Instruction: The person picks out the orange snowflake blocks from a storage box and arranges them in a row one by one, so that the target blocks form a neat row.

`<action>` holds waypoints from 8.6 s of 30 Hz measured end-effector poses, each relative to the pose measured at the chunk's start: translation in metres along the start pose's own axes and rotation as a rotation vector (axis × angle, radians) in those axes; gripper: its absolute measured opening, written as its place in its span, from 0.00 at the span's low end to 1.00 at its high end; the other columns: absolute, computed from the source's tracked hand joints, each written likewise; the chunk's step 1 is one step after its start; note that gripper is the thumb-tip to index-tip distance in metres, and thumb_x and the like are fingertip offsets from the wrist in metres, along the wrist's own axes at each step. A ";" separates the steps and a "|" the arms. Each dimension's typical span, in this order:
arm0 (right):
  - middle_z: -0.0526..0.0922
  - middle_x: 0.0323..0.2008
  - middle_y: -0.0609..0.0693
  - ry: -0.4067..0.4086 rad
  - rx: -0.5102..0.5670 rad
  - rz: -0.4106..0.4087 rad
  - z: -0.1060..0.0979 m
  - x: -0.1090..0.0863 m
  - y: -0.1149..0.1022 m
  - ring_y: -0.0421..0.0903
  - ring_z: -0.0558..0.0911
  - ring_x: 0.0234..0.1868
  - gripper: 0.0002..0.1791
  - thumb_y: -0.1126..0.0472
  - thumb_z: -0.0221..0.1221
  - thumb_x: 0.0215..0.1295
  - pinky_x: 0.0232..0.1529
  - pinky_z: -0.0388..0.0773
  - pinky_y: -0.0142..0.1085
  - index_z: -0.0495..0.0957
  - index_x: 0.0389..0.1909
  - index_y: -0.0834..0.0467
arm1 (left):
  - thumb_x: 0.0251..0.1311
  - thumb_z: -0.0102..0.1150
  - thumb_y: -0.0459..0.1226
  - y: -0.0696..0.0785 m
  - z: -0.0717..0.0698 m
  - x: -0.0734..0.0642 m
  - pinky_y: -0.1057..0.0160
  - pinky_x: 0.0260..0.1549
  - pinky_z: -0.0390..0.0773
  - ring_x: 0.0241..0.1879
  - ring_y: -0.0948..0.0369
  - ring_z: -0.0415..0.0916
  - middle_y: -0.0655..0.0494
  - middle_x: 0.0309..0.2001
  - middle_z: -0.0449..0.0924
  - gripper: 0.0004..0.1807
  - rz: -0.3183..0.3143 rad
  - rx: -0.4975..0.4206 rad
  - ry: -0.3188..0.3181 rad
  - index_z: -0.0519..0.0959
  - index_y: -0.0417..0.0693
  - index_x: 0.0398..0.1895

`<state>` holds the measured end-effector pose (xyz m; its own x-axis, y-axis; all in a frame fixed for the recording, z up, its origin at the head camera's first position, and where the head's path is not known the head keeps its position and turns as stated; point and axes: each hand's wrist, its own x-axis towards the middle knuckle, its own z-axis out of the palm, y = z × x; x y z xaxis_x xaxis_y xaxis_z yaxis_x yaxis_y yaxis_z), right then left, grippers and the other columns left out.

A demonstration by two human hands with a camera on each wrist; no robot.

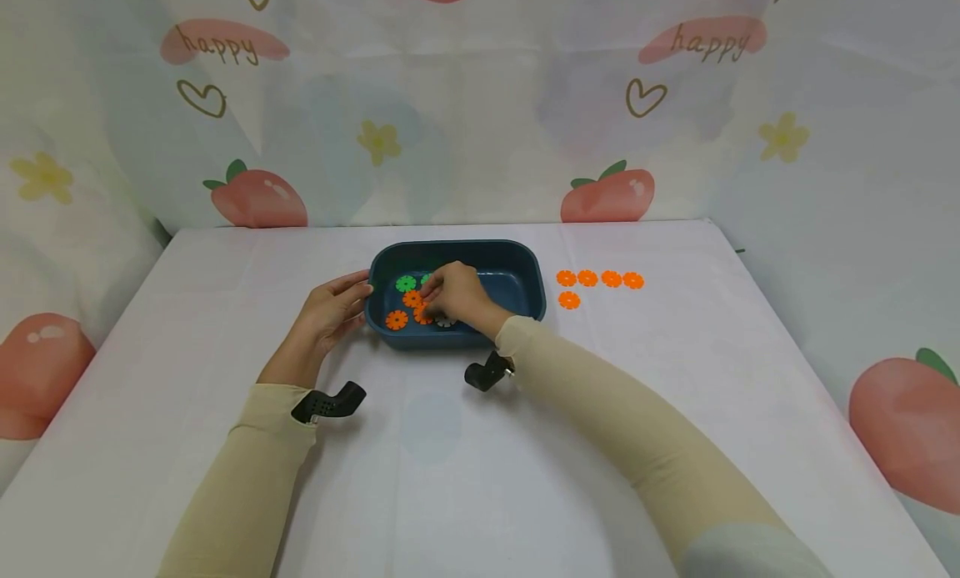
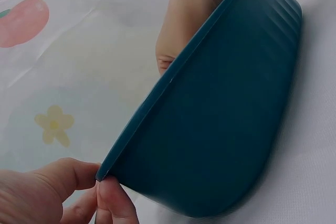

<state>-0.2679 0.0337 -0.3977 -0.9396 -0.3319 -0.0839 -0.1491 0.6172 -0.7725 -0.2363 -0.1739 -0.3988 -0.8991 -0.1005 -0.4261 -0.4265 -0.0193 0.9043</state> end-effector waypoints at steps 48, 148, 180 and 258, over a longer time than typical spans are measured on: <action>0.84 0.47 0.60 -0.070 0.426 0.217 -0.051 -0.011 0.031 0.46 0.86 0.40 0.13 0.71 0.63 0.63 0.47 0.82 0.38 0.82 0.49 0.67 | 0.68 0.59 0.41 -0.001 0.002 -0.001 0.73 0.34 0.78 0.39 0.67 0.76 0.62 0.48 0.78 0.25 0.001 -0.016 0.016 0.73 0.53 0.68; 0.77 0.53 0.56 -0.095 0.351 0.423 -0.189 -0.076 0.120 0.39 0.82 0.40 0.28 0.63 0.58 0.70 0.52 0.79 0.33 0.66 0.67 0.69 | 0.68 0.58 0.41 0.000 0.004 -0.004 0.74 0.31 0.77 0.38 0.67 0.76 0.59 0.50 0.77 0.25 -0.007 -0.024 0.031 0.72 0.54 0.68; 0.85 0.40 0.49 -0.020 0.238 0.467 -0.182 -0.073 0.147 0.38 0.85 0.34 0.26 0.62 0.63 0.66 0.43 0.82 0.31 0.72 0.62 0.70 | 0.69 0.57 0.42 -0.001 0.004 -0.003 0.74 0.33 0.77 0.42 0.65 0.75 0.54 0.57 0.75 0.24 -0.011 -0.028 0.022 0.72 0.55 0.68; 0.78 0.61 0.57 -0.193 0.162 0.265 -0.023 0.018 -0.012 0.48 0.81 0.53 0.18 0.63 0.70 0.58 0.52 0.79 0.34 0.84 0.50 0.61 | 0.69 0.57 0.43 -0.002 0.003 -0.002 0.74 0.35 0.77 0.42 0.66 0.75 0.57 0.56 0.76 0.25 0.003 -0.022 0.008 0.72 0.55 0.68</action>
<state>-0.2902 0.0369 -0.3755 -0.8615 -0.3135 -0.3995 0.1571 0.5835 -0.7967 -0.2337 -0.1703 -0.3998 -0.8995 -0.1083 -0.4233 -0.4214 -0.0408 0.9060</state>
